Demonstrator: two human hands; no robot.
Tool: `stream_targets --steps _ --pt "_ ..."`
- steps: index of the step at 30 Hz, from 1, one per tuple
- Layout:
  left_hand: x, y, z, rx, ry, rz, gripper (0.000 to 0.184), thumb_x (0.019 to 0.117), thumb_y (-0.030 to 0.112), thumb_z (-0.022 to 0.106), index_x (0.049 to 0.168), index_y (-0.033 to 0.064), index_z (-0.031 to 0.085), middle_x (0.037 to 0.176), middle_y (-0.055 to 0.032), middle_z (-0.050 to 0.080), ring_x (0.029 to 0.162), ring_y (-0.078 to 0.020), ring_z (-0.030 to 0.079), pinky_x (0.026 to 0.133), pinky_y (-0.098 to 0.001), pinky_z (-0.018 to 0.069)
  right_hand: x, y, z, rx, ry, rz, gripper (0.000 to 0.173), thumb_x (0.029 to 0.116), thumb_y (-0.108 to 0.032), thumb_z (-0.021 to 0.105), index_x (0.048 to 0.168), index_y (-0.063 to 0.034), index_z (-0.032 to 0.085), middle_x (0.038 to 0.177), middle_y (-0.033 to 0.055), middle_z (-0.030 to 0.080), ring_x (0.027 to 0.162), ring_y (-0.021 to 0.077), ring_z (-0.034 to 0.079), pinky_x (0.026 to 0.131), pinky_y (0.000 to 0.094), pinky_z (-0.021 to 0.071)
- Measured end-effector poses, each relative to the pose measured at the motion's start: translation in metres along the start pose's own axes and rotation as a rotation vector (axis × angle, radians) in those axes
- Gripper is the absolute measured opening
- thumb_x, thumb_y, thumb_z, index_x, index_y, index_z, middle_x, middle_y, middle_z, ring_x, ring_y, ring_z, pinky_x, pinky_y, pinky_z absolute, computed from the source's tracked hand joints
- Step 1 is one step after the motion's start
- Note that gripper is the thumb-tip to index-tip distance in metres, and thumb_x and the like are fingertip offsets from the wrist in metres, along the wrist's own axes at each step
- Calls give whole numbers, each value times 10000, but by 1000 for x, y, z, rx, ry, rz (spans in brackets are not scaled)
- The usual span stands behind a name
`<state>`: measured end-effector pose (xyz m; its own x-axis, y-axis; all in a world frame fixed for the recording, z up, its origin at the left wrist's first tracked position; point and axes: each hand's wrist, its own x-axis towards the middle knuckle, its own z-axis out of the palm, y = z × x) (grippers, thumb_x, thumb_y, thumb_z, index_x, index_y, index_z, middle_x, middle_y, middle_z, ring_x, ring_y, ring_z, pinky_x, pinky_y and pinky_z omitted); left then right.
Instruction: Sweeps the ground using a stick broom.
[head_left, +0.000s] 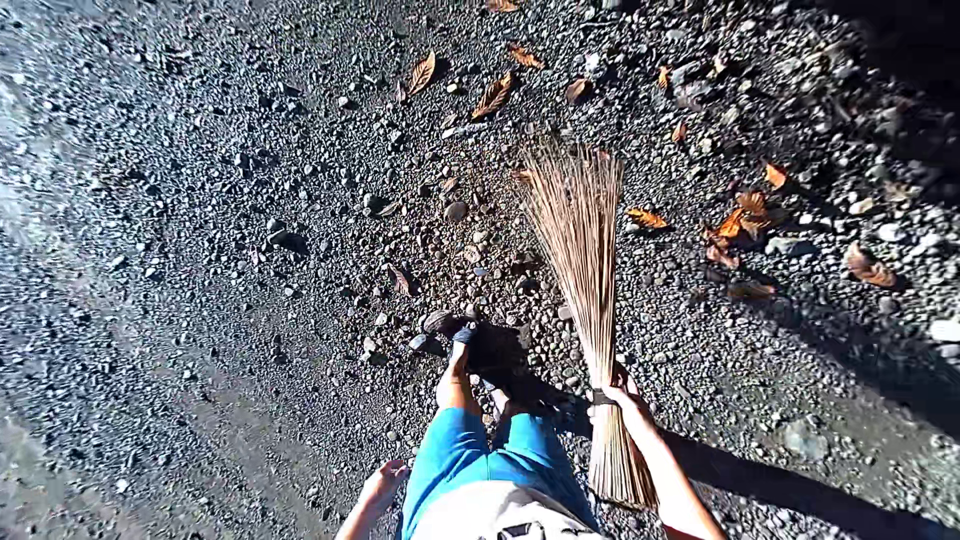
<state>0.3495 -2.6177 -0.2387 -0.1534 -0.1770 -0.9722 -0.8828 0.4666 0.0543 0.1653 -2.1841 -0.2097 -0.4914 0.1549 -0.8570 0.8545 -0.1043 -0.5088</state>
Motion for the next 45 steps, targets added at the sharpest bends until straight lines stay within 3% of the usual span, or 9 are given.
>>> stream_targets --steps 4,9,18,22,28,31,36,40,45 --pt "44 65 -56 159 -36 69 439 1095 323 503 1425 40 566 1366 -242 618 1276 -399 590 1087 -576 436 -44 54 -46 493 153 177 355 1100 -301 231 1128 -60 490 718 71 654 524 152 630 462 291 545" --pt "58 166 -113 -42 77 261 424 1105 239 480 1454 -2 504 1356 -245 610 1198 -352 630 996 -517 507 17 45 26 777 261 121 335 1118 -276 288 981 -69 512 672 18 604 574 109 627 540 273 563" --pt "73 185 -186 322 42 152 439 1087 271 523 1439 10 537 1375 -282 594 1243 -427 601 1052 -589 459 103 -82 237 522 -581 192 391 1038 -149 488 1422 -115 422 843 65 608 617 143 615 562 292 559" --pt "87 207 -209 448 53 109 448 1089 297 511 1431 10 548 1333 -300 612 1217 -453 609 1022 -614 468 69 -78 174 621 -565 122 318 1067 -116 395 1384 -93 405 805 89 658 633 194 679 595 341 607" --pt "87 274 -190 371 39 191 449 1106 279 473 1463 9 514 1405 -291 564 1275 -440 571 1045 -596 461 3 -8 18 675 217 85 427 1051 -117 458 1467 -41 406 1150 143 665 886 210 701 725 367 604" --pt "80 296 -163 414 15 200 441 1102 262 490 1458 4 521 1411 -286 567 1300 -433 561 1075 -584 444 27 6 -27 653 429 60 333 1116 -215 363 1317 17 492 941 82 621 755 122 622 693 296 555" --pt "55 327 -121 460 27 213 438 1086 263 527 1438 2 541 1376 -281 597 1253 -430 596 1047 -593 464 131 -36 7 999 14 -4 211 1088 -175 381 1117 -29 530 811 53 614 689 138 627 647 308 572" --pt "45 369 -97 650 4 189 454 1086 286 519 1439 1 537 1340 -290 611 1214 -434 612 1027 -595 474 151 -107 35 850 -391 150 253 1041 -154 507 1269 -48 536 861 84 653 688 170 660 626 321 593" --pt "33 459 -47 554 78 221 464 1107 267 468 1479 -11 475 1401 -295 563 1268 -435 574 1028 -602 461 119 -121 -81 623 -374 11 673 998 -38 542 1585 -155 234 995 74 669 743 120 670 672 289 589"
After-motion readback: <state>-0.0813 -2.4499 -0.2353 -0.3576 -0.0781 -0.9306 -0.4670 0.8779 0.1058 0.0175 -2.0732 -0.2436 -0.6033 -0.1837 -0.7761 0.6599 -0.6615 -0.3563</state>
